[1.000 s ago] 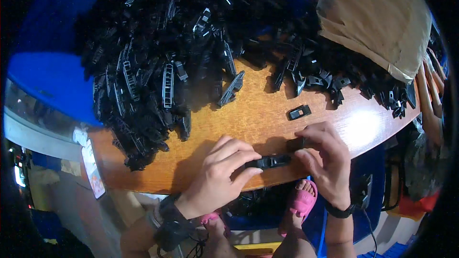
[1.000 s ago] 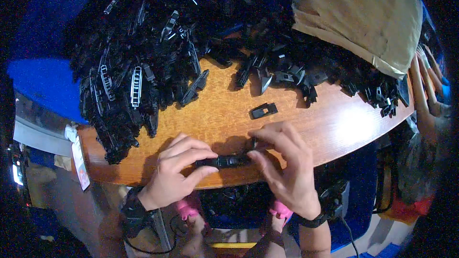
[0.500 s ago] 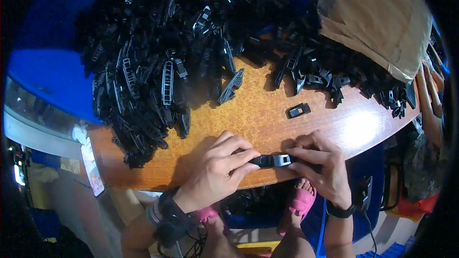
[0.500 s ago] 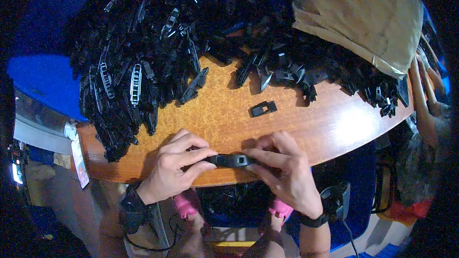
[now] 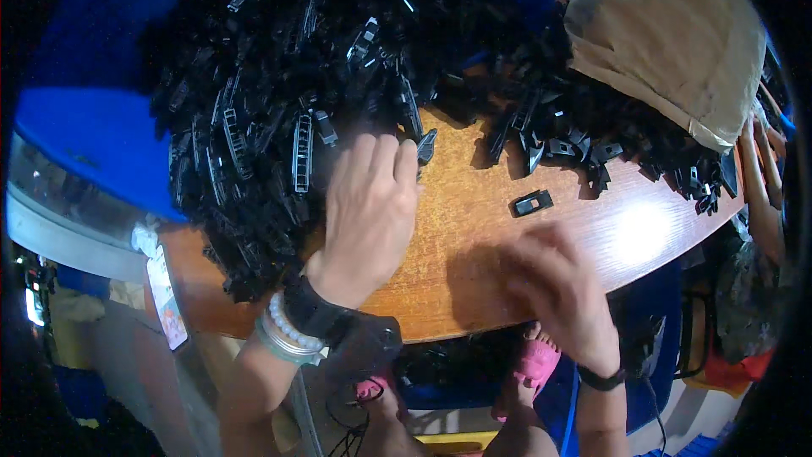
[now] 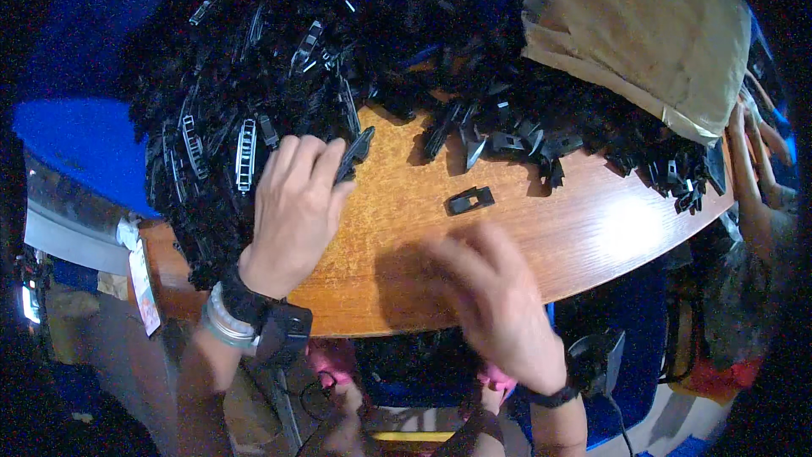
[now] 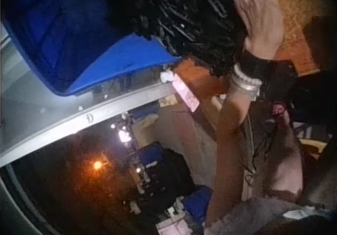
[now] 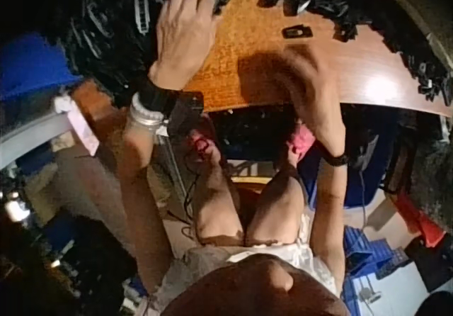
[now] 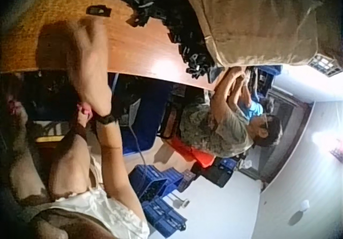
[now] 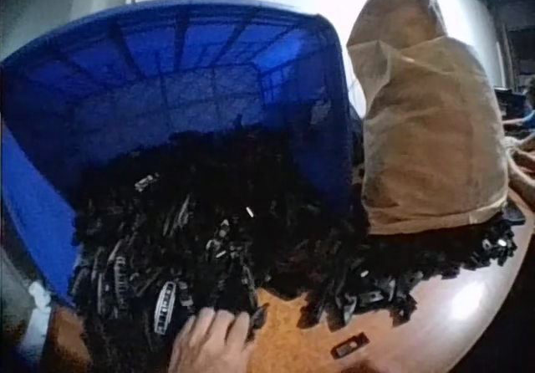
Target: Assembling small black plastic components at a work table.
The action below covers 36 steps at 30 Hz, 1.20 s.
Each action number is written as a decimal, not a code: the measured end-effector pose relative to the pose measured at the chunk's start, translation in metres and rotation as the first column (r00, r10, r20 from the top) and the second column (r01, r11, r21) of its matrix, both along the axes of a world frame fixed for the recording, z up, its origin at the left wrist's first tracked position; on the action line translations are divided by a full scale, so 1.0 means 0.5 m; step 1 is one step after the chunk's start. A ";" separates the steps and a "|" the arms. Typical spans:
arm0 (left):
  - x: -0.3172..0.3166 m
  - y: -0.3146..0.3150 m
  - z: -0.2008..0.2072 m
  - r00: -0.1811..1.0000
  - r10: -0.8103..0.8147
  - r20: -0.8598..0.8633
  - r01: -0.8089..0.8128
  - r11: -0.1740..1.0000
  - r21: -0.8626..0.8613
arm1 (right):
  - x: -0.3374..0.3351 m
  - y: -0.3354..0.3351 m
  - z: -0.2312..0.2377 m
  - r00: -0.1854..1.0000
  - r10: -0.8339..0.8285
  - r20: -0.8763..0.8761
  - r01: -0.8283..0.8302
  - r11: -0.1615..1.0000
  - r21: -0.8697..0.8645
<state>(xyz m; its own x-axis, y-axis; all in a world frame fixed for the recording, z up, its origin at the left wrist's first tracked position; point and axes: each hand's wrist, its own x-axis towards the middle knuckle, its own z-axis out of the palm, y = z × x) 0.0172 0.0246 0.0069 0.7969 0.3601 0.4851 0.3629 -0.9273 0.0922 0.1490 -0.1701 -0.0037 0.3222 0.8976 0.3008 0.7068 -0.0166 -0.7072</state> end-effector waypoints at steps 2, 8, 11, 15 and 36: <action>0.014 -0.002 -0.010 0.996 0.006 -0.087 -0.002 0.999 0.039 | 0.032 0.035 0.015 0.950 -0.193 0.244 0.180 0.981 0.077; -0.055 -0.062 -0.001 0.998 -0.025 0.066 0.057 0.827 -0.559 | 0.056 0.045 -0.020 0.964 -0.082 0.253 0.081 0.997 0.016; -0.075 -0.060 0.013 0.998 -0.062 0.002 0.051 0.787 -0.615 | 0.010 0.025 0.010 0.971 -0.137 -0.196 0.152 0.986 0.064; -0.046 -0.039 0.005 0.977 -0.196 0.082 0.211 0.941 -0.263 | 0.003 -0.004 -0.006 0.962 -0.220 0.162 0.216 0.976 0.039; -0.030 -0.063 -0.003 0.898 -0.433 0.076 0.405 0.748 -0.526 | 0.005 -0.011 -0.014 0.984 -0.041 -0.176 0.035 0.999 -0.042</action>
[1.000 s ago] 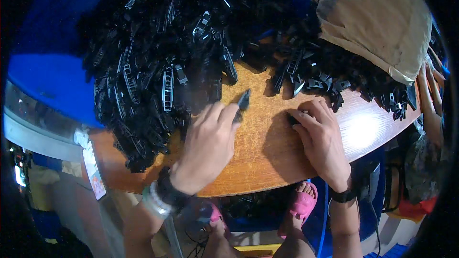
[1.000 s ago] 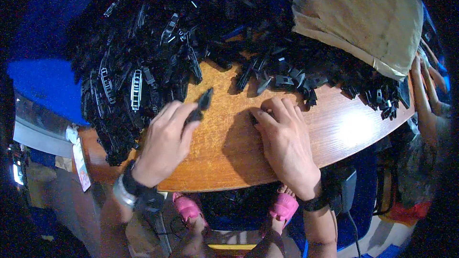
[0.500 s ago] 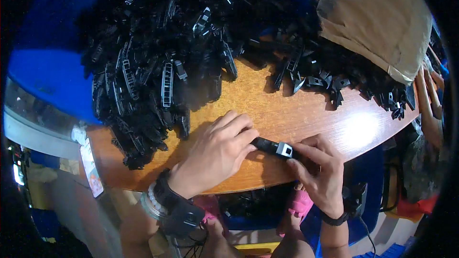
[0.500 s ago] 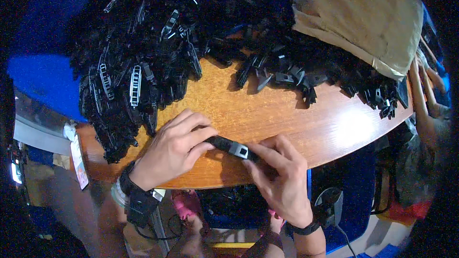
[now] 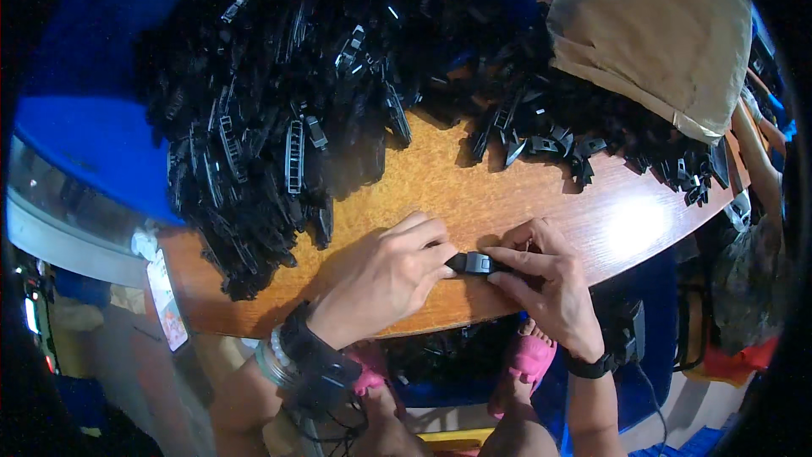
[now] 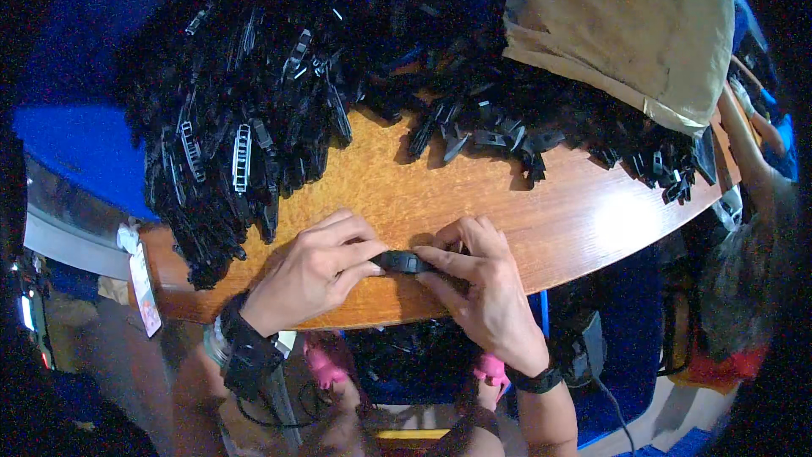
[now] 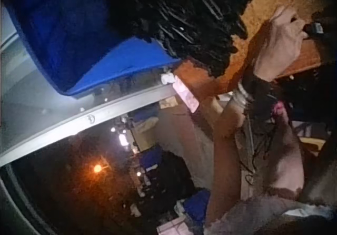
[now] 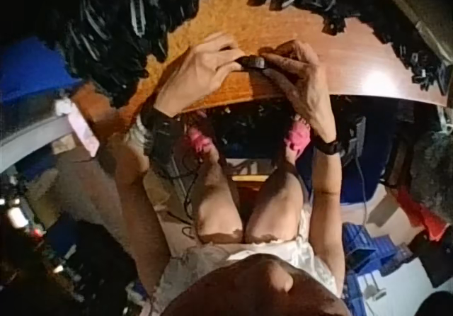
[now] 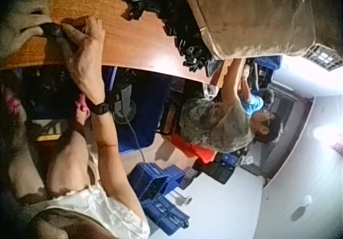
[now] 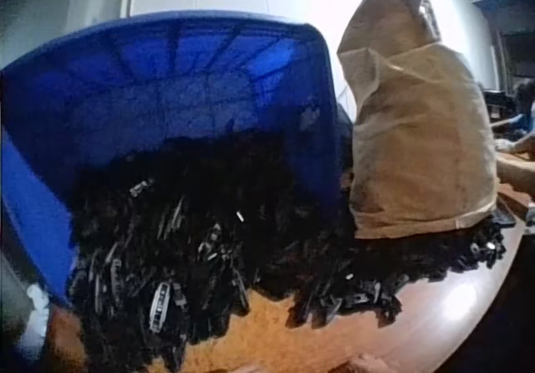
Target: Assembling small black plastic components at a work table.
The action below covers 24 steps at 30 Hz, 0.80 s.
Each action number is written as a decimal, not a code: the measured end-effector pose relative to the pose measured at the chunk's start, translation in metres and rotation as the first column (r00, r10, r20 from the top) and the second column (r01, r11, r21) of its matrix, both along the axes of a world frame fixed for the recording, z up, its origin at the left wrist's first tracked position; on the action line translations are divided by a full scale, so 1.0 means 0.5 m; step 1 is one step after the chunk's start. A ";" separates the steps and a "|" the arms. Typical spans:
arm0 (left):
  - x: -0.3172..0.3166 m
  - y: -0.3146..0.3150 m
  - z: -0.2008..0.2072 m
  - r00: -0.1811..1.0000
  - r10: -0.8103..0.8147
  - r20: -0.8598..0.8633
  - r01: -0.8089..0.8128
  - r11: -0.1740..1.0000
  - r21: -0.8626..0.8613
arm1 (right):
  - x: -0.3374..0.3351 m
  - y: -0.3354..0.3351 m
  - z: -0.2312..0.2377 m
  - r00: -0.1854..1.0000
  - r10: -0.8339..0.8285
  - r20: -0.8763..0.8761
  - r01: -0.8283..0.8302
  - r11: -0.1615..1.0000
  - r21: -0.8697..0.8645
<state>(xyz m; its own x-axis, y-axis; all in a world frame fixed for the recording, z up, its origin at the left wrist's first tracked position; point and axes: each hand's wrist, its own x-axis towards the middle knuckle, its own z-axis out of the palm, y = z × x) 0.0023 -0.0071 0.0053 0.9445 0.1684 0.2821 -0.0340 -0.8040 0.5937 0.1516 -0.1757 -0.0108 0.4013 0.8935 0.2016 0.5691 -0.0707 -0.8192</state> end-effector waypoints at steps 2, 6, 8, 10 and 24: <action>0.005 0.001 -0.007 1.000 -0.003 0.004 0.003 1.000 -0.010 | 0.006 -0.005 -0.010 0.996 0.000 0.091 0.000 1.000 0.007; 0.029 0.017 0.032 0.991 -0.060 -0.119 0.044 0.990 -0.135 | -0.004 -0.028 0.017 0.966 0.256 -0.027 -0.257 0.966 -0.015; 0.065 0.029 0.028 0.982 -0.027 -0.185 -0.005 0.985 -0.171 | -0.012 -0.036 0.027 0.948 0.313 0.053 -0.314 0.950 0.000; 0.121 0.052 -0.013 0.966 0.167 0.196 -0.175 0.984 0.025 | 0.008 -0.018 0.041 0.965 0.233 0.119 -0.230 0.972 -0.034; 0.115 0.023 -0.011 0.984 0.163 0.077 -0.173 0.974 0.144 | 0.167 0.105 0.018 0.815 0.097 0.571 -0.087 0.995 -0.045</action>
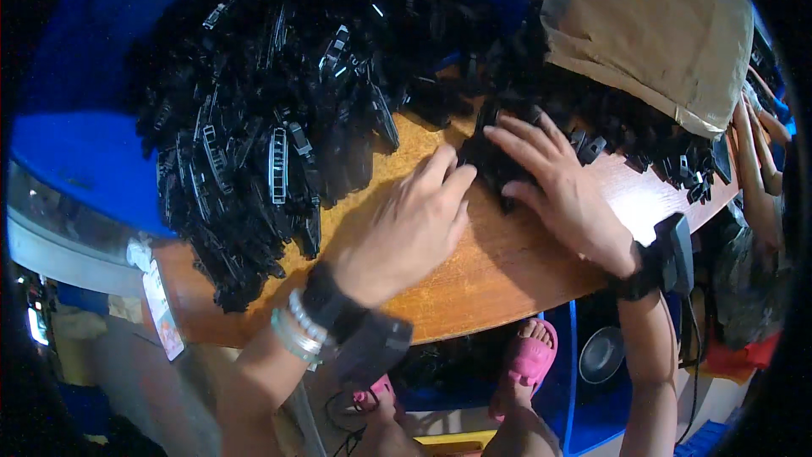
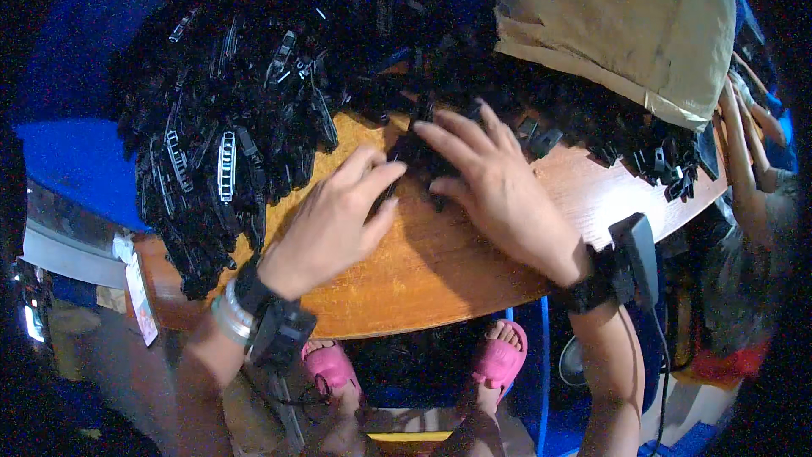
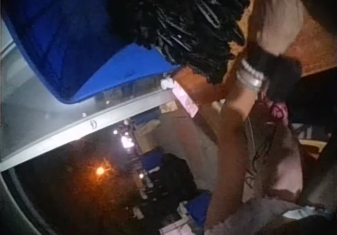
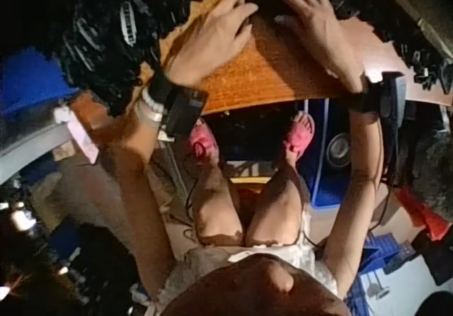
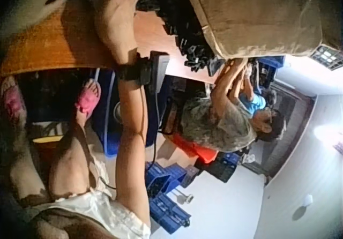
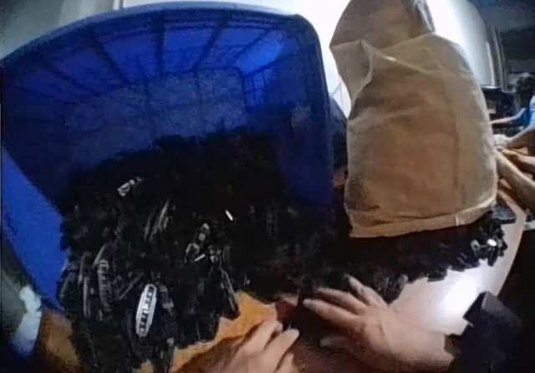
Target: Assembling small black plastic components at a work table.
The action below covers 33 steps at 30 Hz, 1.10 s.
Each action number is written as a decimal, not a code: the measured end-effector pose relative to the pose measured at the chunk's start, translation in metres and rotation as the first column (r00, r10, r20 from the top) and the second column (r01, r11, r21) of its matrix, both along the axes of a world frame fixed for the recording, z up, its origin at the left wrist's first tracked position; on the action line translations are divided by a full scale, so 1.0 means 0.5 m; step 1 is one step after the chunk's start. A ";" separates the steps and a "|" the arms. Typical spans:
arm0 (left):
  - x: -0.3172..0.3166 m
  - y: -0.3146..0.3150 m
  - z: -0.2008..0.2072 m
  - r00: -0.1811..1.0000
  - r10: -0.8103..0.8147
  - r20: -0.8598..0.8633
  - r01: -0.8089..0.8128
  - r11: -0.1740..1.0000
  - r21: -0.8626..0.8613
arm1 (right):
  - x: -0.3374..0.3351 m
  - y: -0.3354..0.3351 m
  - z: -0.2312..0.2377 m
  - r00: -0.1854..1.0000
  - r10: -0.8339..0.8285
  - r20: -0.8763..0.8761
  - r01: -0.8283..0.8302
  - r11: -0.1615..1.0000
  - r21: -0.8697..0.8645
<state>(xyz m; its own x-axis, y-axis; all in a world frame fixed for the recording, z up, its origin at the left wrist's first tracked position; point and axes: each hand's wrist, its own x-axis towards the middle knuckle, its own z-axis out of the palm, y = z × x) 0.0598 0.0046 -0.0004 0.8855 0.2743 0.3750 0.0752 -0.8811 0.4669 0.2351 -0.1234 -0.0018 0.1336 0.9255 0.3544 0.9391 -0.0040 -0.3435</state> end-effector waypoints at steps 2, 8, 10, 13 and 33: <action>-0.037 -0.023 -0.006 0.996 0.023 -0.087 -0.026 0.999 -0.043 | -0.036 -0.016 -0.012 1.000 -0.006 -0.004 0.006 0.999 -0.034; -0.133 -0.063 0.010 0.993 0.113 -0.036 -0.115 0.993 -0.029 | -0.093 -0.046 0.014 0.999 0.037 -0.001 -0.037 0.998 -0.056; -0.158 -0.066 0.007 0.981 0.192 -0.032 -0.193 0.981 -0.024 | -0.103 -0.059 0.025 0.999 -0.001 0.043 -0.001 0.999 0.048; -0.180 -0.070 -0.001 0.978 0.201 -0.047 -0.197 0.977 0.083 | -0.135 -0.059 0.017 0.999 -0.025 0.031 0.022 0.995 0.094; -0.233 -0.102 0.014 0.952 0.301 -0.055 -0.304 0.908 -0.289 | -0.237 -0.104 0.021 0.459 0.022 -0.888 0.412 0.880 0.235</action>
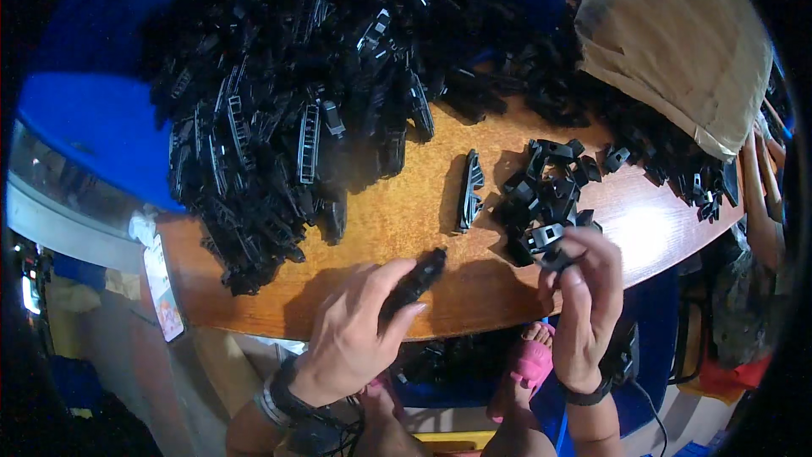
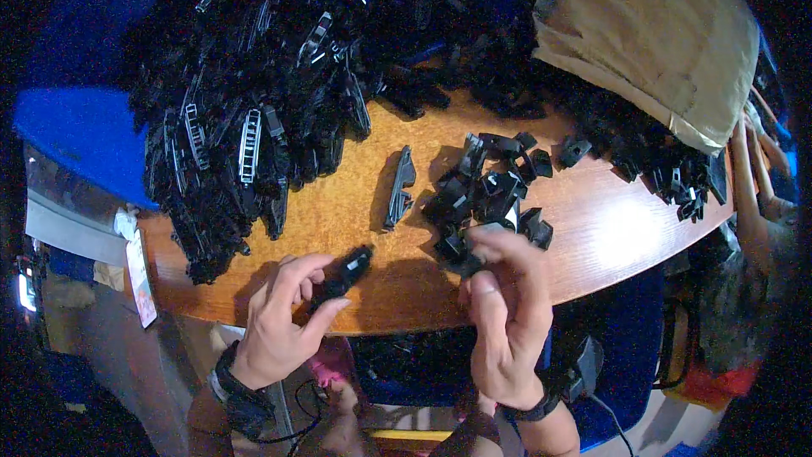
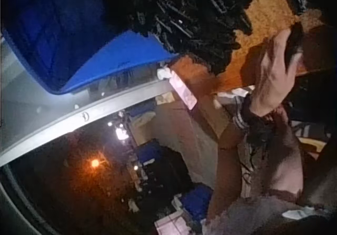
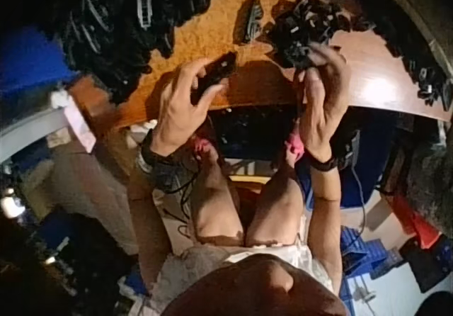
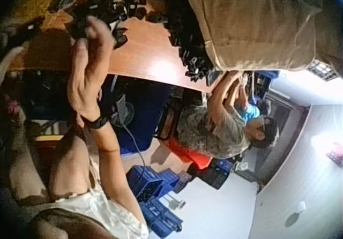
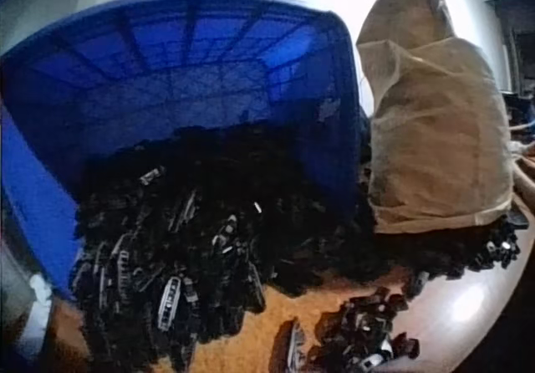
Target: Assembling small black plastic components at a work table.
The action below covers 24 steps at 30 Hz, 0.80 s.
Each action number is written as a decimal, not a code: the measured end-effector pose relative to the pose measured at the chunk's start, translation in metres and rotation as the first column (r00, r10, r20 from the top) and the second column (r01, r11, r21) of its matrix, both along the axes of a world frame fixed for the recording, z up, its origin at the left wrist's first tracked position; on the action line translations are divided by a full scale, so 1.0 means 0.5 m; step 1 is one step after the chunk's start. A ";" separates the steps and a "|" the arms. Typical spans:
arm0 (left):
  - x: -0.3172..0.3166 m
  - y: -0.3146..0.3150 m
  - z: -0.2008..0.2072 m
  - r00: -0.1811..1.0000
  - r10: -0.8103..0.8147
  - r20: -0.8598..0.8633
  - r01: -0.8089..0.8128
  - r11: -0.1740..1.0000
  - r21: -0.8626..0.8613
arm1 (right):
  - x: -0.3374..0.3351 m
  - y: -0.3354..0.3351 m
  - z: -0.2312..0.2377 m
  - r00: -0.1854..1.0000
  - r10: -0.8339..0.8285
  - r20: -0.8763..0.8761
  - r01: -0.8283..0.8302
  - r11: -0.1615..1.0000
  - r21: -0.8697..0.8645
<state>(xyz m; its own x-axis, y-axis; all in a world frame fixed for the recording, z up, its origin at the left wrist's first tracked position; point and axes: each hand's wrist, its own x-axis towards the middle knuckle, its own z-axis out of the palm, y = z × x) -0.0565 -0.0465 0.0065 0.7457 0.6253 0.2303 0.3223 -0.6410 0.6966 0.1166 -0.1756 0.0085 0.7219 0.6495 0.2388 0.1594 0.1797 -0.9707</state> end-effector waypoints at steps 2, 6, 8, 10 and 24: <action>0.008 0.006 0.007 0.998 -0.058 0.005 0.058 0.998 0.000 | -0.012 -0.015 -0.005 0.983 0.063 -0.172 -0.079 0.993 -0.093; 0.026 0.039 0.010 0.974 -0.226 0.009 0.226 0.974 -0.030 | -0.005 -0.024 0.004 0.923 0.129 -0.362 -0.195 0.969 -0.152; 0.028 0.056 0.017 0.939 -0.333 -0.082 0.339 0.937 0.079 | -0.007 -0.029 0.004 0.897 0.160 -0.411 -0.220 0.970 -0.101; 0.036 0.050 0.012 0.943 -0.323 -0.081 0.330 0.939 0.091 | -0.012 -0.031 0.001 0.901 0.176 -0.396 -0.244 0.961 -0.127; 0.075 0.051 -0.007 0.934 -0.346 0.088 0.340 0.938 0.071 | -0.019 -0.039 -0.025 0.885 0.182 0.428 0.040 0.888 -0.459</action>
<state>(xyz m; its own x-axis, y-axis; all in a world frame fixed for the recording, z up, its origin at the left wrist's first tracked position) -0.0192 -0.0212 0.0033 0.8848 0.3202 0.3386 0.0088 -0.7380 0.6748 0.1072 -0.1953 -0.0042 0.5543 0.8087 0.1968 0.5978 -0.2223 -0.7702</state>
